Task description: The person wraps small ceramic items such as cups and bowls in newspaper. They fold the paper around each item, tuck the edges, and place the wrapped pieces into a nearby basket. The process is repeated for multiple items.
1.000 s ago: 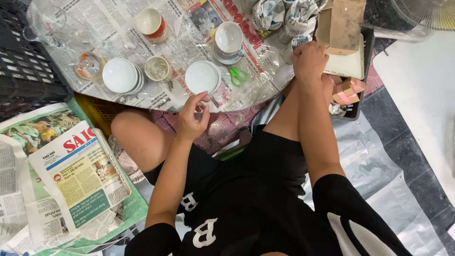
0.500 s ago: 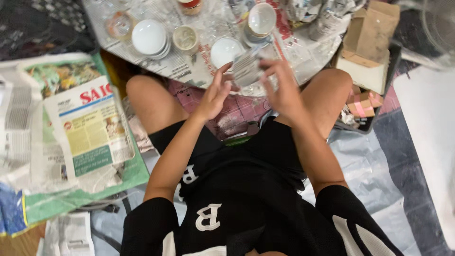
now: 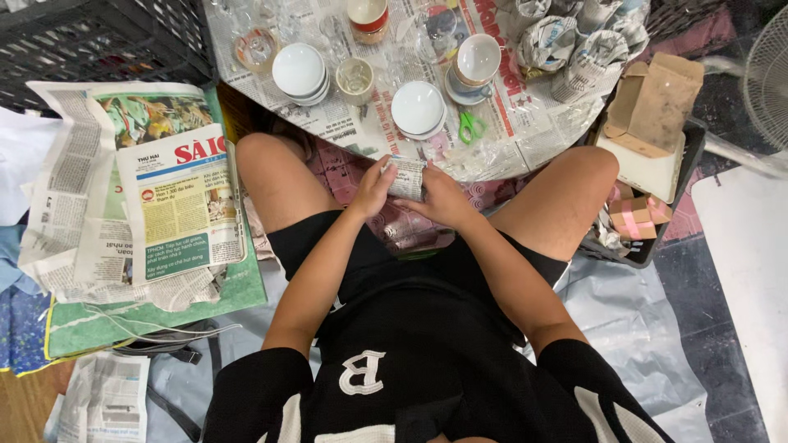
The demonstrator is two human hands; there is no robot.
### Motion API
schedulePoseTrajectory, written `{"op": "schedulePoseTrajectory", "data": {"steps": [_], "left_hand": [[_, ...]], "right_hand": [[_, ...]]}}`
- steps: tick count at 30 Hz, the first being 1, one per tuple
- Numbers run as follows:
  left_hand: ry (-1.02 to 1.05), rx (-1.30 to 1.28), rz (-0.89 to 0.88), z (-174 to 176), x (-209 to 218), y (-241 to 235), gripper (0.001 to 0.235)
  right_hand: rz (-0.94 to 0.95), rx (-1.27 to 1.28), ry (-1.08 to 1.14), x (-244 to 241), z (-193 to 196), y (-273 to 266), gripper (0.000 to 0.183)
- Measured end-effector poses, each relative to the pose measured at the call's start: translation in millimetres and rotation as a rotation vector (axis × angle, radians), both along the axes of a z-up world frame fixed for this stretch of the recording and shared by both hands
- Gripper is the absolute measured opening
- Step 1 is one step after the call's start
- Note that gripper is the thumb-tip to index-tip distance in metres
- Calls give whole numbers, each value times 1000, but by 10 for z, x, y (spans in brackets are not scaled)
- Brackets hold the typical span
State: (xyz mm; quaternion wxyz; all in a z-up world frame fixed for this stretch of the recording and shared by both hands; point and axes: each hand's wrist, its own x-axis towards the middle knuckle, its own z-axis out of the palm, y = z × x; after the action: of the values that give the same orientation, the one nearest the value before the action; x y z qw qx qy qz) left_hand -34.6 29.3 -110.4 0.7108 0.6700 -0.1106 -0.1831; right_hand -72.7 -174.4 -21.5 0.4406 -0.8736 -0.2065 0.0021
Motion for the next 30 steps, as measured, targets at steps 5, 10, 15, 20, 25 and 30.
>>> {"op": "schedulePoseTrajectory", "data": {"steps": [5,10,15,20,25,30], "left_hand": [[0,-53,80,-191,-41,41,59],[-20,-172,153,-253,17,88,67],[-2,-281,159,-185,14,37,67],[31,-342,190,-168,20,31,65],[-37,-98,82,-35,41,111,66],[-68,28,46,11,-28,98,61]], "right_hand": [[-85,-9,-123,-21,0,-3,54],[-136,80,-239,-12,98,13,53],[-111,113,-411,-22,104,28,51],[-126,111,-354,-19,-66,30,54],[-45,-140,-191,-37,0,-28,66],[65,-264,45,-41,-71,-52,66]]}}
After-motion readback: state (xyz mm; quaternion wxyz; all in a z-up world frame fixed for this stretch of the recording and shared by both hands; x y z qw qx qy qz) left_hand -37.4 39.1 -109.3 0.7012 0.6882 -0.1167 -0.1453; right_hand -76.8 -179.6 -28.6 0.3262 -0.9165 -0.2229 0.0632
